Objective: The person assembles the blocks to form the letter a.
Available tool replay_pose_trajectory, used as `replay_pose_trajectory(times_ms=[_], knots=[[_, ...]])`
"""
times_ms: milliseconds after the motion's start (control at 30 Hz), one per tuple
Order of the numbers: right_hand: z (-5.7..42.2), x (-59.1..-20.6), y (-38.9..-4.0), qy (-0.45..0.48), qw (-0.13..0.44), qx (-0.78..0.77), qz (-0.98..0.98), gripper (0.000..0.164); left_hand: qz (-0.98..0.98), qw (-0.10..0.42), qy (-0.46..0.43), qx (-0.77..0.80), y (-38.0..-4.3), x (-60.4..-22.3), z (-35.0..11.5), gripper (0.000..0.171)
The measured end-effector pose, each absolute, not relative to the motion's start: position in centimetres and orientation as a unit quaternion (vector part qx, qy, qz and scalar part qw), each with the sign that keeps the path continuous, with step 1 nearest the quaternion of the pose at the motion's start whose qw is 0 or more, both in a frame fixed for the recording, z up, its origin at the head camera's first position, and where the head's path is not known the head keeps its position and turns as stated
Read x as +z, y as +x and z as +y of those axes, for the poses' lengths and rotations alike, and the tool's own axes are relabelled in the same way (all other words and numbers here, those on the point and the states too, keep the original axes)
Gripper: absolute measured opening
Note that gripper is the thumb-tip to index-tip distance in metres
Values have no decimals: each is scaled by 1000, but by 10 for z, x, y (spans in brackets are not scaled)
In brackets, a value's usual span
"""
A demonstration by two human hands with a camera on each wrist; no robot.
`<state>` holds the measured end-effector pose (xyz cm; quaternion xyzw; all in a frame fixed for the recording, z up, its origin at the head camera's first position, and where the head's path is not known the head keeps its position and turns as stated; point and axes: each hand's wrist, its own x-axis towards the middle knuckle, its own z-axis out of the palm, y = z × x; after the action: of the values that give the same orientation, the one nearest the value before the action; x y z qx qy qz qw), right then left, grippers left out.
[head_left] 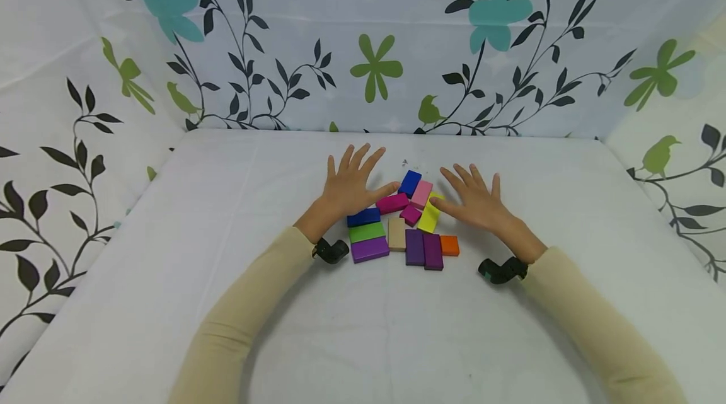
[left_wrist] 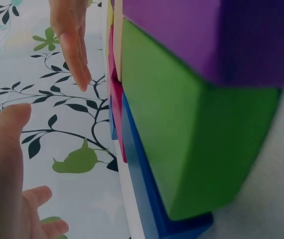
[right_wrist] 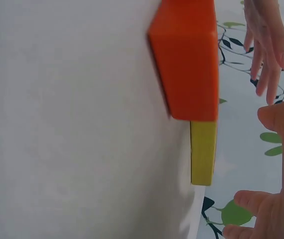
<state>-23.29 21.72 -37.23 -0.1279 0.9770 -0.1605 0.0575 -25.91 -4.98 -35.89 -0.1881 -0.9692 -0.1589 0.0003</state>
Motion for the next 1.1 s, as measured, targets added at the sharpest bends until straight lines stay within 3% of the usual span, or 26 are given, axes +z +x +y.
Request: replay_pose_trajectory(times_ms=[200, 467, 867, 1100], knots=[[214, -377, -226, -145, 56, -180, 971, 83, -955, 8, -220, -199, -260, -358, -45, 76], [215, -380, -219, -171, 51, -198, 964, 86, -925, -1, -253, -284, -262, -360, -39, 49], [216, -382, -213, -169, 49, -270, 947, 87, -871, -105, -302, -374, -270, -357, -40, 40], [218, -385, -212, -181, 39, -307, 933, 84, -853, -132, -338, -376, -273, -364, -39, 37]])
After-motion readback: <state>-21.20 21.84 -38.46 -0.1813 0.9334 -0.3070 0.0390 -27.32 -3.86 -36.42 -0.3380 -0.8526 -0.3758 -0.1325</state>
